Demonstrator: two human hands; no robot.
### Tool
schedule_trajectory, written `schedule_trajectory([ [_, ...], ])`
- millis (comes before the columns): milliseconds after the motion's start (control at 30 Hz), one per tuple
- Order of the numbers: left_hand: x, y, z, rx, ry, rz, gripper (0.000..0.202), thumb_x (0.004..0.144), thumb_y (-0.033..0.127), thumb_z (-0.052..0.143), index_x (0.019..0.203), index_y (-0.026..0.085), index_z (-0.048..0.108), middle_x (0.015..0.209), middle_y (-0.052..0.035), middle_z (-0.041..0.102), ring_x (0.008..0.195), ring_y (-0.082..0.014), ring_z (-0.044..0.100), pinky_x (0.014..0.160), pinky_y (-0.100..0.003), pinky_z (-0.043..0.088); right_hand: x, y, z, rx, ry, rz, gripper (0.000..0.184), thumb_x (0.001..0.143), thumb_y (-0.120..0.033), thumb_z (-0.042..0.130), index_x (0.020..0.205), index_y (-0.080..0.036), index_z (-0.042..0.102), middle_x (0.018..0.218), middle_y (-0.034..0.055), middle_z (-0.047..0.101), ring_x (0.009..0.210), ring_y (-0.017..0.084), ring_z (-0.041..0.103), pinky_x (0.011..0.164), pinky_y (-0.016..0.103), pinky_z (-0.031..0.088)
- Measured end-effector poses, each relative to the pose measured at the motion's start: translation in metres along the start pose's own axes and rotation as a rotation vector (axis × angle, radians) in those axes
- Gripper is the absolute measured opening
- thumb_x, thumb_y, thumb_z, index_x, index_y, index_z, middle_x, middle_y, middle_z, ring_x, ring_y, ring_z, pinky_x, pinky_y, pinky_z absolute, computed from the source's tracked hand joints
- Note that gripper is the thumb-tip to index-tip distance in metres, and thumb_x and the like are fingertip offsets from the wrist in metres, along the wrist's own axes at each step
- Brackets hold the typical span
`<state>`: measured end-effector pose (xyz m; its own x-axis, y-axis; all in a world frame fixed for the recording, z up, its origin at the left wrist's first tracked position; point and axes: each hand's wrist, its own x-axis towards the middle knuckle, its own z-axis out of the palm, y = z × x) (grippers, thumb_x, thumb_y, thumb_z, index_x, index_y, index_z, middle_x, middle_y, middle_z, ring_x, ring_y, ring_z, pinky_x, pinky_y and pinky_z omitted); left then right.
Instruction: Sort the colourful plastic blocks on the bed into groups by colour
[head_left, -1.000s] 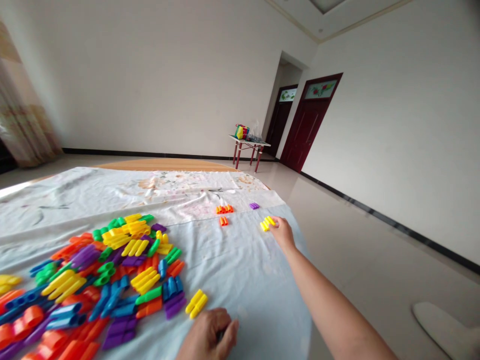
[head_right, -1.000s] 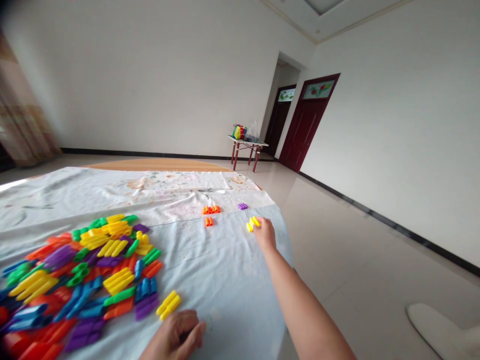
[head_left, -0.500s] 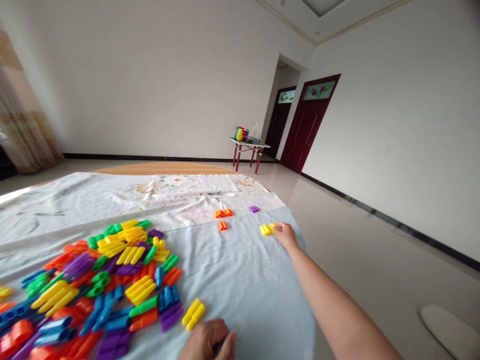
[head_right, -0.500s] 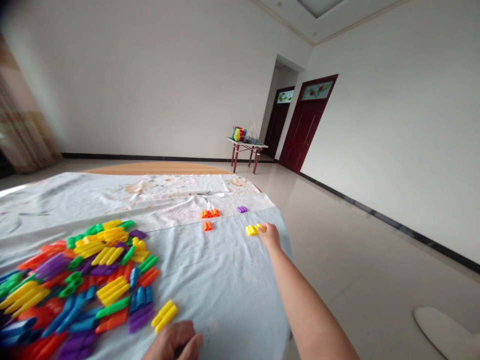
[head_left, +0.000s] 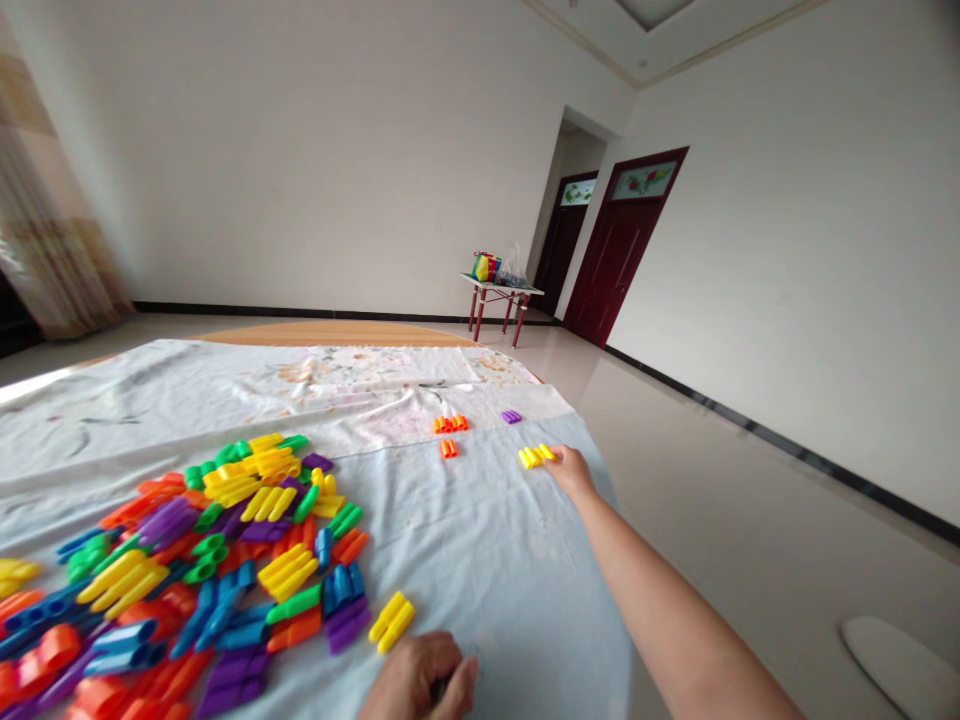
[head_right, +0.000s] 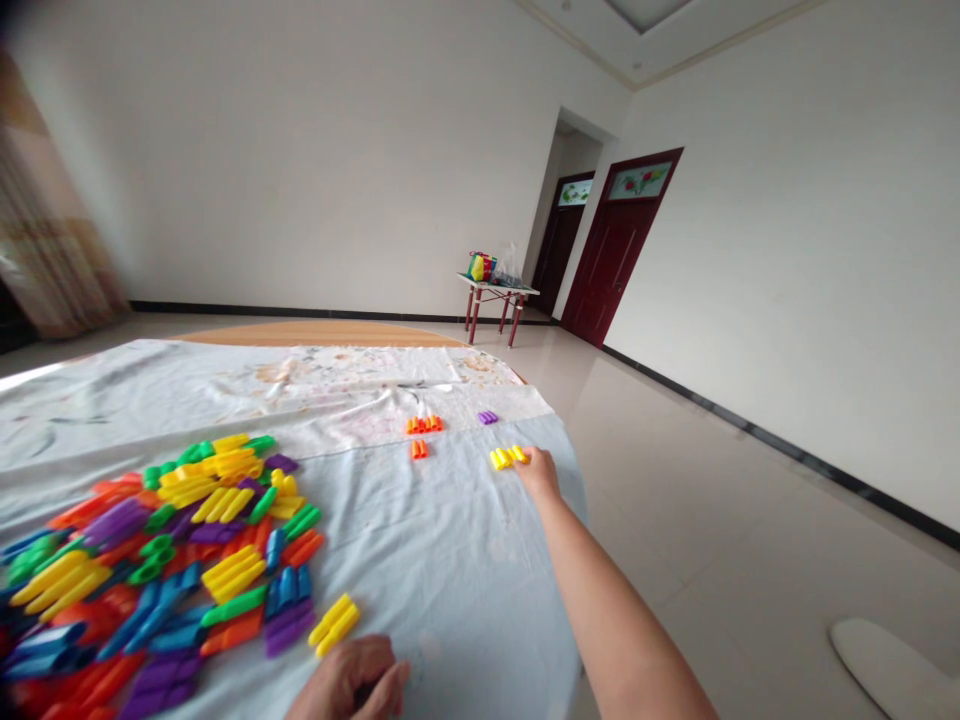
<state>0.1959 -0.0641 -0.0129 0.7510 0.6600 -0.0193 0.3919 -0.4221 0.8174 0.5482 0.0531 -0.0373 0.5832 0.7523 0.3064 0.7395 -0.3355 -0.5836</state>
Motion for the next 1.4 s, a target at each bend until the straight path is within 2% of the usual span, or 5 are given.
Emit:
schedule_trajectory([
  [333,-0.006,0.008,-0.001,0.017,0.019,-0.024,0.043,0.087,0.043,0.029,0.054,0.017,0.039,0.057,-0.002,0.048,0.056,-0.0102,0.04,0.055,-0.025,0.029,-0.035,-0.051,-0.012,0.168,0.08,-0.197,0.029,0.077,-0.019,0.046,0.101,-0.011,0.061,0.102,0.0149,0.059,0.081,0.019,0.059,0.079,0.033,0.048],
  [600,-0.007,0.011,-0.002,-0.057,0.042,-0.009,0.039,0.086,0.037,0.035,0.053,0.016,0.04,0.056,-0.0009,0.047,0.054,-0.0089,0.038,0.054,-0.024,0.029,-0.127,-0.162,0.041,0.506,-0.364,-0.571,0.019,0.078,-0.02,0.053,0.093,-0.017,0.064,0.09,0.0053,0.062,0.072,0.013,0.059,0.062,0.023,0.049],
  [733,-0.008,0.01,-0.001,-0.077,0.06,-0.002,0.037,0.084,0.034,0.038,0.051,0.017,0.037,0.053,0.0004,0.042,0.051,-0.0083,0.034,0.051,-0.025,0.025,-0.16,-0.196,0.048,0.541,-0.575,-0.707,0.017,0.079,-0.021,0.058,0.094,-0.019,0.065,0.087,0.0019,0.064,0.074,0.012,0.059,0.066,0.023,0.048],
  [1000,-0.009,0.013,0.0,-0.136,0.099,0.068,0.031,0.079,0.022,0.043,0.052,0.017,0.029,0.05,0.0027,0.032,0.046,-0.0078,0.026,0.048,-0.027,0.018,-0.18,-0.205,0.043,0.544,-0.685,-0.919,0.028,0.073,-0.027,0.069,0.1,-0.023,0.064,0.102,0.0019,0.065,0.099,0.015,0.057,0.093,0.03,0.039],
  [1400,-0.008,0.011,0.0,-0.093,0.079,0.048,0.032,0.081,0.025,0.04,0.053,0.017,0.028,0.052,0.0025,0.033,0.049,-0.0078,0.027,0.049,-0.027,0.019,-0.18,-0.204,0.037,0.558,-0.64,-0.927,0.036,0.069,-0.022,0.068,0.105,-0.02,0.063,0.099,0.0036,0.063,0.096,0.016,0.057,0.091,0.028,0.042],
])
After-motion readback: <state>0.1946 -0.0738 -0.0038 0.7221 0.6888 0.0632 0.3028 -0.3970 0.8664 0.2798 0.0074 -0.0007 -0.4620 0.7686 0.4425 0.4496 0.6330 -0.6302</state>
